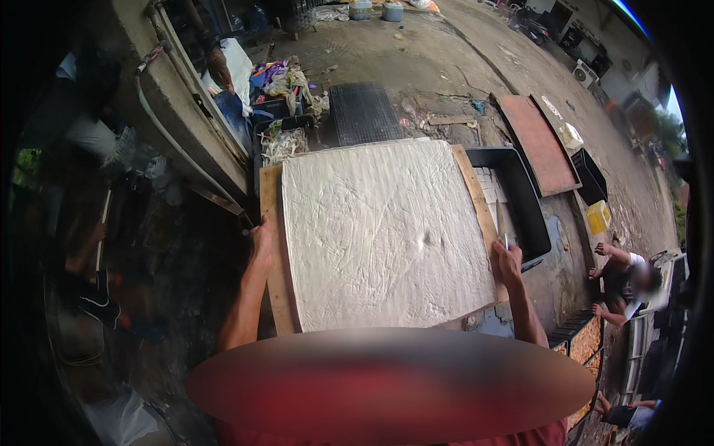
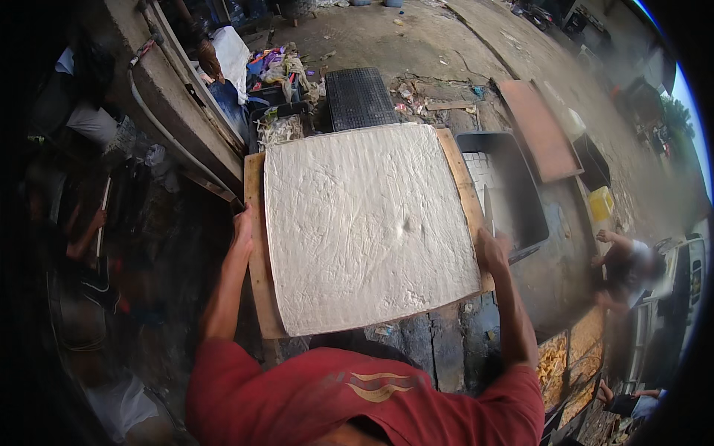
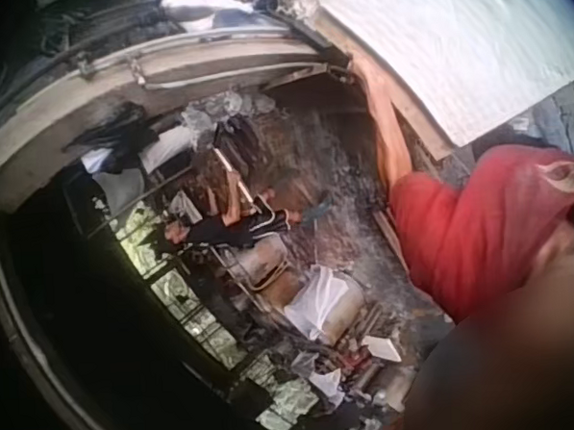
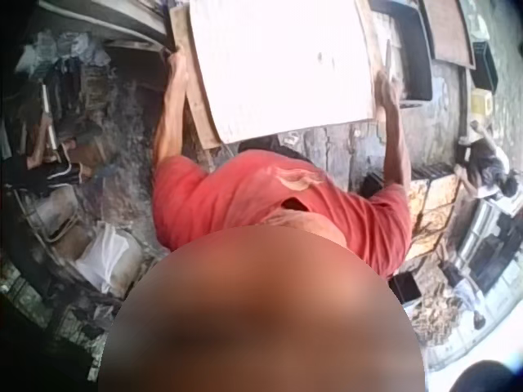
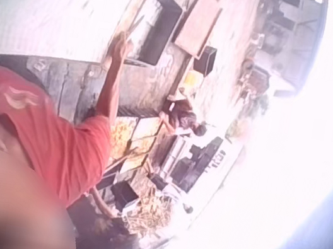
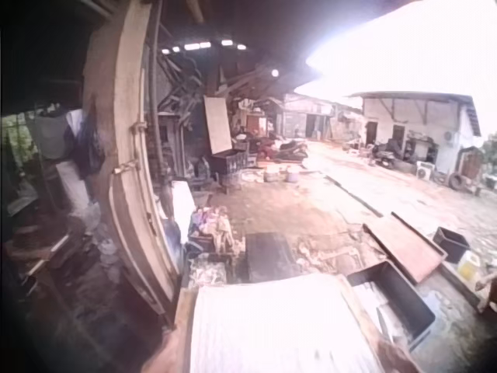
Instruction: The person uses a knife to score and cut a large white sheet on a wooden board into smaller rectangular pieces. They then place a metal grid over the cut pieces, adjust it, and remove it. The process is repeated with another sheet.
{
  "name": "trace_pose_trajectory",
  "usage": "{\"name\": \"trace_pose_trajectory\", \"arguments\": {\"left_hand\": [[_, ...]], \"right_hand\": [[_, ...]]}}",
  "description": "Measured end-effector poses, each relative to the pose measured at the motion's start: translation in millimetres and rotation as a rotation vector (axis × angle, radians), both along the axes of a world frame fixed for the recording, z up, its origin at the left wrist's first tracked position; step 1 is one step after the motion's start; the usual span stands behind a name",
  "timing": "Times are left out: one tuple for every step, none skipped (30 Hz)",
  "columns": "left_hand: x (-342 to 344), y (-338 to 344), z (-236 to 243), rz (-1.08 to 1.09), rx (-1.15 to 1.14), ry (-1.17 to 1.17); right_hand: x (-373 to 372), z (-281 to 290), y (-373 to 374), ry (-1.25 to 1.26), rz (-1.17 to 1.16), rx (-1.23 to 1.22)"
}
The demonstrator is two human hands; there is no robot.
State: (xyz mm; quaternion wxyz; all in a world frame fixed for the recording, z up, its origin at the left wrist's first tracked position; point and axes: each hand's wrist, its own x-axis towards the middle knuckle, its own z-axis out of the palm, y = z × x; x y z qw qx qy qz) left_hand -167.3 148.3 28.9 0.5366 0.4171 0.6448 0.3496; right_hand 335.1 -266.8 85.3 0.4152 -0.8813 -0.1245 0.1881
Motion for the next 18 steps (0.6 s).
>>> {"name": "trace_pose_trajectory", "arguments": {"left_hand": [[9,13,-3,0.010,-0.021,0.059],[17,21,-8,0.002,-0.036,0.062],[24,28,-12,-0.004,-0.059,0.068],[28,34,-17,0.008,-0.062,0.078],[31,39,-21,-0.031,-0.075,0.091],[33,42,-25,-0.061,-0.077,0.114],[34,45,-27,-0.073,-0.071,0.157],[33,46,-29,-0.067,-0.110,0.220],[33,47,-30,-0.089,-0.071,0.168],[31,48,-30,-0.152,-0.086,0.190],[30,46,-29,-0.195,-0.055,0.201],[28,45,-27,-0.209,-0.100,0.240],[26,41,-24,-0.279,-0.045,0.334],[24,38,-20,-0.331,-0.001,0.417],[23,36,-15,-0.390,-0.043,0.468],[23,33,-10,-0.418,-0.008,0.478],[21,32,-3,-0.370,0.048,0.617],[21,30,3,-0.375,0.090,0.788]], "right_hand": [[18,-5,16,-0.015,0.041,-0.094],[29,-11,28,-0.016,0.086,-0.078],[38,-15,37,-0.002,0.105,-0.077],[44,-19,43,0.004,0.138,-0.044],[49,-22,50,-0.004,0.135,-0.066],[51,-23,53,0.027,0.111,-0.082],[50,-24,56,0.065,0.105,-0.088],[49,-23,55,0.115,0.076,-0.115],[46,-23,57,0.076,0.095,-0.054],[43,-20,55,0.140,0.049,-0.024],[40,-19,55,0.081,0.092,0.002],[38,-16,53,0.071,0.134,0.010],[36,-14,53,0.061,0.125,-0.029],[36,-13,51,0.011,0.146,0.011],[37,-12,52,0.020,0.154,0.012],[39,-11,52,-0.026,0.192,-0.114],[42,-12,54,-0.133,0.253,-0.205],[47,-12,54,-0.200,0.292,-0.383]]}}
